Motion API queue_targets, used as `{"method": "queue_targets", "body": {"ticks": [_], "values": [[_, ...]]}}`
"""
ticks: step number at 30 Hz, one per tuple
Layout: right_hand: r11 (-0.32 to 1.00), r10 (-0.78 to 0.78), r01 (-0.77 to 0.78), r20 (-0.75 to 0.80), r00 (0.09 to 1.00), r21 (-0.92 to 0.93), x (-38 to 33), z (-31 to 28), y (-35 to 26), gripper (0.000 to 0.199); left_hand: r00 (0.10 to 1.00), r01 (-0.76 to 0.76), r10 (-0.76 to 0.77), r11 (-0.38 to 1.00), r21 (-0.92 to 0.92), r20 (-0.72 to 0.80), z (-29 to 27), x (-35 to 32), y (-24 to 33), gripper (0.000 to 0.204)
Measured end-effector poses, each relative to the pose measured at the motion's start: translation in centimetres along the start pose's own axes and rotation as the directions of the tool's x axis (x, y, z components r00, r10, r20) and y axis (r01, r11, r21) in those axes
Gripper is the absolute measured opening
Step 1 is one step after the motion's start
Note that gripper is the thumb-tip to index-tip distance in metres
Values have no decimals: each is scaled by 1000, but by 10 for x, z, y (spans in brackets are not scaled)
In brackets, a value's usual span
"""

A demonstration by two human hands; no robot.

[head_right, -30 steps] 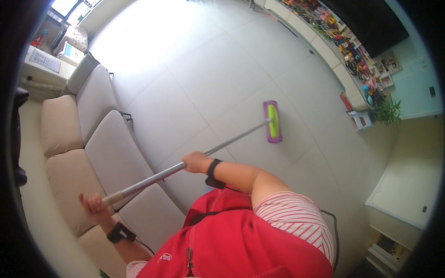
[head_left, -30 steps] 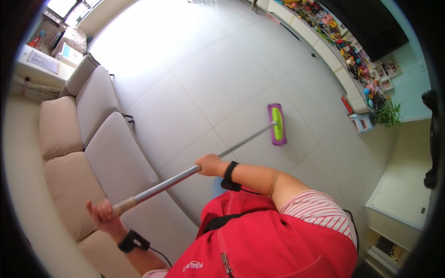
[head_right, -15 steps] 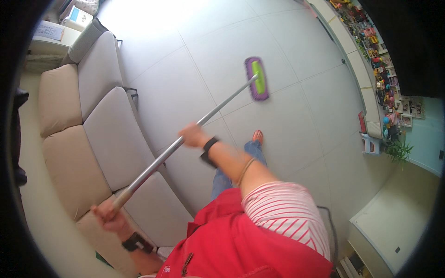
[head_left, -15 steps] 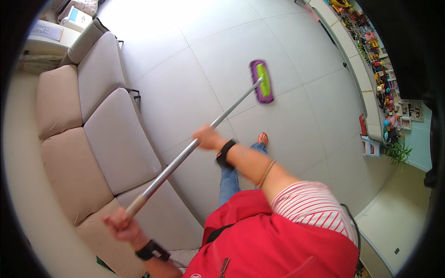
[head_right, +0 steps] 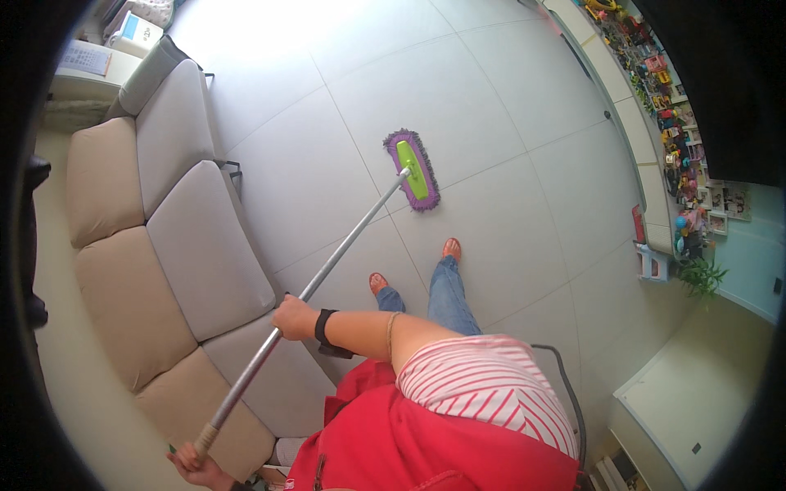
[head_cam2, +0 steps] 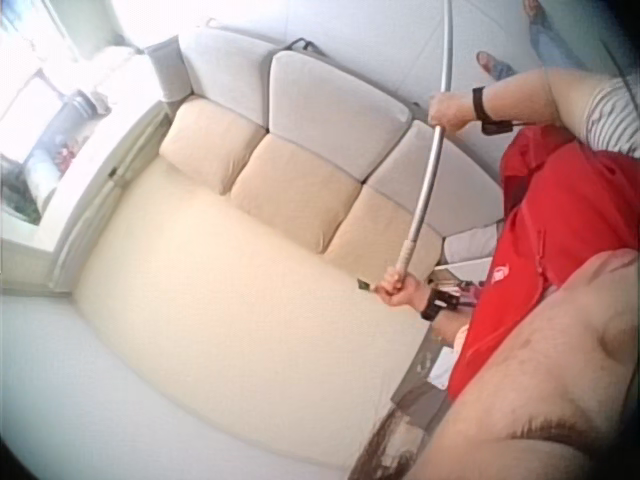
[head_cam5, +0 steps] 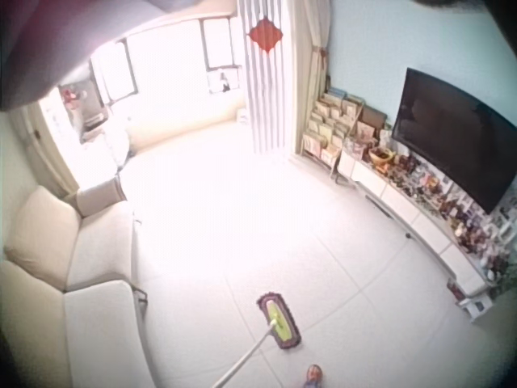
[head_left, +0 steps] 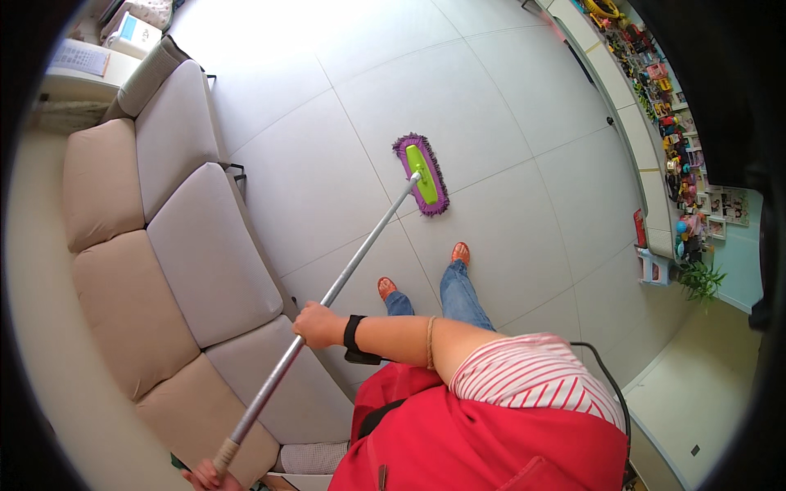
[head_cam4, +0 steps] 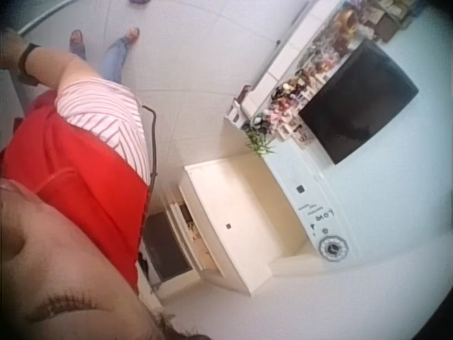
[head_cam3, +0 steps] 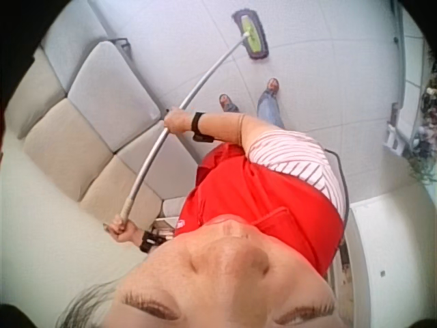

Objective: The person mops the tiled floor in a living room using a flat mop with a purple and green head. They move the mop back and forth across the floor, covering areas near a sofa, a low cabinet with toys, and a window.

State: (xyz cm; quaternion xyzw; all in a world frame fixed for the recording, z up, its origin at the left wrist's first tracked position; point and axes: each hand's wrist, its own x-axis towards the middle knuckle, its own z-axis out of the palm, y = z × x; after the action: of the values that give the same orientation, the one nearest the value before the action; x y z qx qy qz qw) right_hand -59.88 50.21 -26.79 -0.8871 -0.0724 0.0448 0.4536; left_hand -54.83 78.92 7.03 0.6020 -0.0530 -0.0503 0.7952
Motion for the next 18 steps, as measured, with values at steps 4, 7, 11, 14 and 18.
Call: {"method": "queue_targets", "body": {"ticks": [4, 7, 11, 14, 18], "values": [[986, 145, -162, -307, 941, -29, -19, -70, 81, 6, 936, 147, -110, 985, -87, 336, 83, 68, -63, 41], [879, 239, -378, -419, 876, -289, -83, -137, 184, 7, 877, 406, -262, 853, -328, 403, 165, 73, -179, 21], [756, 385, -533, -400, 831, -380, -177, -171, 280, 3, 813, 423, -320, 899, -116, 486, 221, 6, -291, 14], [728, 442, -518, -270, 855, -449, -160, -131, 267, 4, 860, 480, -414, 855, -196, 298, 167, 3, -277, 12], [902, 309, -321, -86, 947, -289, -32, -23, 133, 2, 950, 309, -308, 905, -292, 51, 21, 30, -147, 9]]}}
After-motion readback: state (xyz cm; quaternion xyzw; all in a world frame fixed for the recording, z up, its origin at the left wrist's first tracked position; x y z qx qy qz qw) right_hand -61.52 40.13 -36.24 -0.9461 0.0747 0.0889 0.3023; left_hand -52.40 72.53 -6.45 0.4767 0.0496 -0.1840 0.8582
